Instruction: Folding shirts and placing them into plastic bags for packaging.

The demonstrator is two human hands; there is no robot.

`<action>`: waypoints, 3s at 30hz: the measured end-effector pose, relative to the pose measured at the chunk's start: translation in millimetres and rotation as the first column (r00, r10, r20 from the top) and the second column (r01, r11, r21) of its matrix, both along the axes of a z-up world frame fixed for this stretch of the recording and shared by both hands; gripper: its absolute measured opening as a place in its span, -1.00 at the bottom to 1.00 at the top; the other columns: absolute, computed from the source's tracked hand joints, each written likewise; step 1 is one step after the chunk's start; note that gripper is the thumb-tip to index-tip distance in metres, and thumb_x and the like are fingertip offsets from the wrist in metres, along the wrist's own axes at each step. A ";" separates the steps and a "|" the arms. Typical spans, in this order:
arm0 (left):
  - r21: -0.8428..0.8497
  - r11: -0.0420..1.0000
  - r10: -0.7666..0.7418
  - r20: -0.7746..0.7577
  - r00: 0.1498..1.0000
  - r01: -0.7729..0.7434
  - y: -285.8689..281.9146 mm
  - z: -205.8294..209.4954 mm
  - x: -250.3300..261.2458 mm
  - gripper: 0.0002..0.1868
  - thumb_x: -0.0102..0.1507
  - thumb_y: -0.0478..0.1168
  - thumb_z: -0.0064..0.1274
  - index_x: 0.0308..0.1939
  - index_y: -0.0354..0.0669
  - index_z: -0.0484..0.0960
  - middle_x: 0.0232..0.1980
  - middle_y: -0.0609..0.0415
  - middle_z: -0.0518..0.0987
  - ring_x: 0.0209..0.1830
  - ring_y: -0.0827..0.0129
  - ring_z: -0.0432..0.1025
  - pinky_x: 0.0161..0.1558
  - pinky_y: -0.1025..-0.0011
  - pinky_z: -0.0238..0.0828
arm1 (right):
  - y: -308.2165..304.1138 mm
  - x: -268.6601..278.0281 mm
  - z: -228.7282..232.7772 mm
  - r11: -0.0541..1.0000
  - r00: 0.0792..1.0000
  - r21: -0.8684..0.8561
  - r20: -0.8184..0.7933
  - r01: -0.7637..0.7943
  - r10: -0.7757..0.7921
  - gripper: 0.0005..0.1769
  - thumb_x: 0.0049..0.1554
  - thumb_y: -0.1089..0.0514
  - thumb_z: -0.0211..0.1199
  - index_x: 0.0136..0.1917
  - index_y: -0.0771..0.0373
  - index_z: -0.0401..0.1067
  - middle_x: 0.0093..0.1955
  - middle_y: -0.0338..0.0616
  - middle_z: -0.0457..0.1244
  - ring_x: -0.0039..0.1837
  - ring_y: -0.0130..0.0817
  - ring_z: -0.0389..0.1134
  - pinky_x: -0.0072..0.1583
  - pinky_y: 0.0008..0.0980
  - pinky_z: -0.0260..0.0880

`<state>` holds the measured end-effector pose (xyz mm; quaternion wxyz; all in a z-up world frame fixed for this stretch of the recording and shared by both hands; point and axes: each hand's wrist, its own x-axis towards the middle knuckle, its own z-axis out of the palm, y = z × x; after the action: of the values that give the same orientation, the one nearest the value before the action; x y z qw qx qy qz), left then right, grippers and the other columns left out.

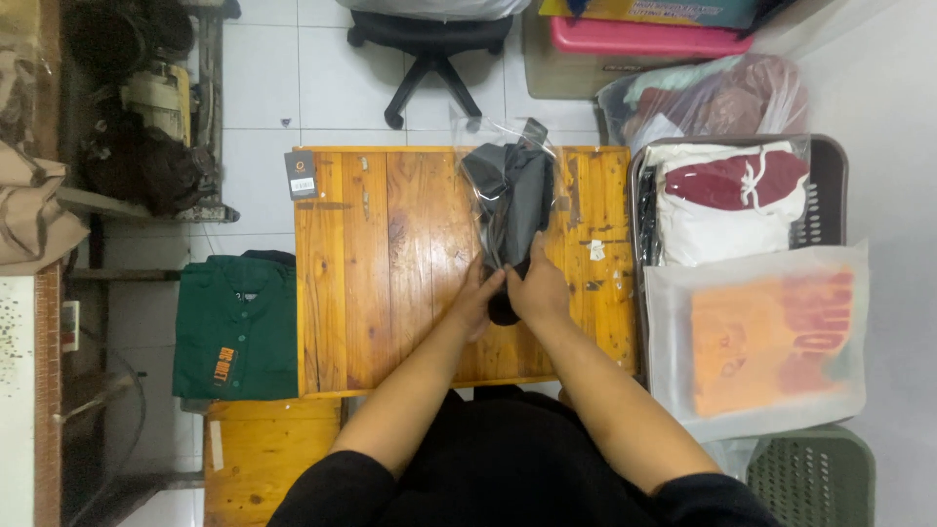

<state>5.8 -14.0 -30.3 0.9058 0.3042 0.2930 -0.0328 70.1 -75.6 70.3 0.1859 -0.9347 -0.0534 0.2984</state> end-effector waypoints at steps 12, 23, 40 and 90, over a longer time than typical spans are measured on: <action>0.652 0.566 -0.349 -0.365 0.863 0.505 8.0 52.5 -1.7 0.06 -0.25 0.20 0.25 0.13 -0.17 0.04 0.10 -0.14 0.17 0.15 0.12 0.11 0.12 0.20 0.11 | -84.5 -14.9 -69.8 0.742 0.963 0.644 -0.269 0.184 -0.004 -0.14 -0.12 0.42 0.09 0.38 0.24 -0.21 0.37 0.19 -0.20 0.36 -0.02 -0.14 0.33 -0.13 -0.13; 0.805 0.386 -0.044 -0.472 0.881 0.450 11.4 18.9 -12.5 -0.46 0.09 -0.25 -0.31 0.16 -0.35 0.24 0.05 -0.34 0.37 0.05 -0.01 0.30 0.08 0.19 0.20 | -80.4 -23.7 -66.2 0.788 0.964 0.575 -0.003 0.219 -0.266 -0.36 -0.06 0.44 -0.02 0.31 0.19 0.07 0.14 0.09 0.16 0.20 -0.18 0.15 0.20 -0.31 0.17; 0.821 0.200 0.077 -0.557 0.827 0.535 25.5 -50.3 -26.4 -0.66 0.01 -0.21 -0.12 -0.13 -0.06 0.50 -0.28 -0.03 0.55 -0.20 0.18 0.45 -0.21 0.37 0.41 | -113.4 -4.8 -139.7 0.893 0.884 0.011 0.137 0.449 -0.446 -0.64 -0.06 -0.06 0.18 -0.07 0.13 0.22 -0.18 -0.04 0.27 -0.02 -0.11 0.30 -0.08 -0.22 0.32; 0.895 -0.329 -0.563 0.070 0.823 -0.302 11.8 5.2 3.9 -0.78 0.15 -0.15 -0.13 -0.19 -0.07 0.55 -0.17 -0.01 0.45 -0.13 0.14 0.36 -0.22 0.33 0.22 | 59.3 34.8 -139.6 0.944 0.915 0.203 0.366 -0.259 0.172 -0.21 0.04 -0.20 -0.04 0.26 0.48 -0.05 0.40 0.25 -0.32 0.41 0.09 -0.33 0.32 0.00 -0.28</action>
<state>9.7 -2.2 -25.1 0.2946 0.9316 -0.1053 0.1853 104.9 -16.3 -69.3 0.2542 -0.9301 -0.2250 0.1405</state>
